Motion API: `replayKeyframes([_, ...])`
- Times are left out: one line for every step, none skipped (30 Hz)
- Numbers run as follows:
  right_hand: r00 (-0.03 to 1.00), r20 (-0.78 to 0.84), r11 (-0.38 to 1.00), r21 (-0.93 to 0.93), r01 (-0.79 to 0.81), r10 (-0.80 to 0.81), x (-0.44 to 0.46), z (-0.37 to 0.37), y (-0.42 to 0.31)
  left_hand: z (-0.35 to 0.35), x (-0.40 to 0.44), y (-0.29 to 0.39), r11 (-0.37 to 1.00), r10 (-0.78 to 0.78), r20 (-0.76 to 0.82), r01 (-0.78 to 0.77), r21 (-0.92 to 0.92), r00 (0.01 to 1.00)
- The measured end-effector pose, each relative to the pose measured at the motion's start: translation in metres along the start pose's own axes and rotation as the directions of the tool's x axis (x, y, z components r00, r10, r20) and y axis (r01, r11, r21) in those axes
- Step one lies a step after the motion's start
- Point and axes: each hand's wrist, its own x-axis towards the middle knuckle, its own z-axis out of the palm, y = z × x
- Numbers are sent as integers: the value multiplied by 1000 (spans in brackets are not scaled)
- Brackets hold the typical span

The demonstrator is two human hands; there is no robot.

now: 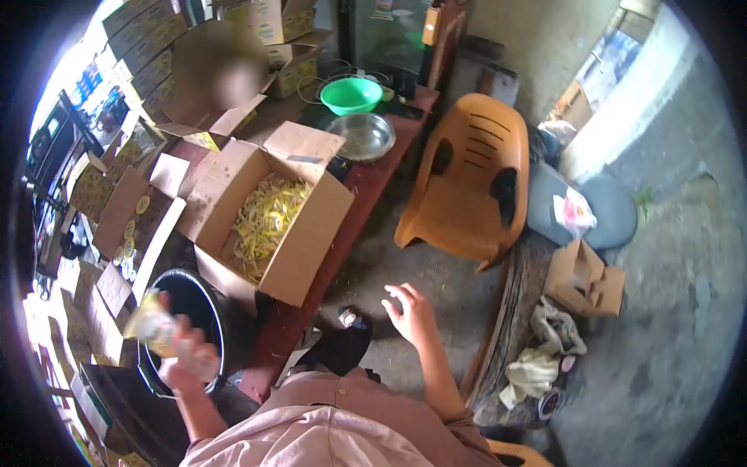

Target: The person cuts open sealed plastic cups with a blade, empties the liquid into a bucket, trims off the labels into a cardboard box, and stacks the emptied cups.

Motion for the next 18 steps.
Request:
replayKeyframes([999,18,999,44,26,-27,17,7,7,0,9,-23,999,-12,-29,11,-32,1000])
replayKeyframes([997,-6,993,93,76,-76,35,16,13,0,19,-44,998,-21,-120,15,-57,993])
replayKeyframes([998,25,990,132,56,-60,47,21,14,-2,28,-59,996,-36,-211,18,-83,977])
replayKeyframes([997,49,985,164,52,-61,66,24,16,-6,40,-69,996,-31,-293,5,-89,956])
replayKeyframes([995,73,979,197,47,-62,85,28,20,-11,51,-78,995,-26,-372,-10,-95,928])
replayKeyframes([992,72,974,210,88,-105,104,32,24,-13,61,-85,999,54,-393,-49,22,918])
replayKeyframes([991,67,972,212,99,-115,122,35,27,-20,67,-91,994,98,-452,-63,93,887])
replayKeyframes([990,66,971,214,108,-125,139,37,29,-27,71,-97,984,144,-510,-69,163,848])
replayKeyframes([989,65,969,219,119,-136,157,41,32,-30,74,-100,970,193,-563,-69,234,804])
replayKeyframes([987,48,962,237,137,-153,177,46,35,-24,80,-104,960,258,-569,-138,245,781])
replayKeyframes([986,31,963,222,153,-164,198,50,36,-21,85,-108,932,328,-566,-163,323,757])
replayKeyframes([983,15,965,193,174,-181,219,57,38,-18,89,-112,898,397,-556,-182,402,731])
replayKeyframes([980,-5,966,166,199,-201,243,65,40,-17,94,-115,855,465,-538,-199,479,703])
replayKeyframes([968,-13,957,145,251,-252,266,73,41,-14,96,-119,810,505,-520,-170,561,689])
replayKeyframes([952,-16,945,123,304,-304,289,80,41,-12,97,-124,777,566,-520,-202,597,640])
replayKeyframes([947,1,940,120,319,-322,309,89,40,-9,98,-129,737,627,-514,-233,634,586])
replayKeyframes([927,2,925,62,375,-376,327,96,38,-5,98,-133,693,685,-504,-258,674,526])
replayKeyframes([920,12,919,66,389,-391,339,104,37,0,96,-138,654,727,-500,-253,713,471])
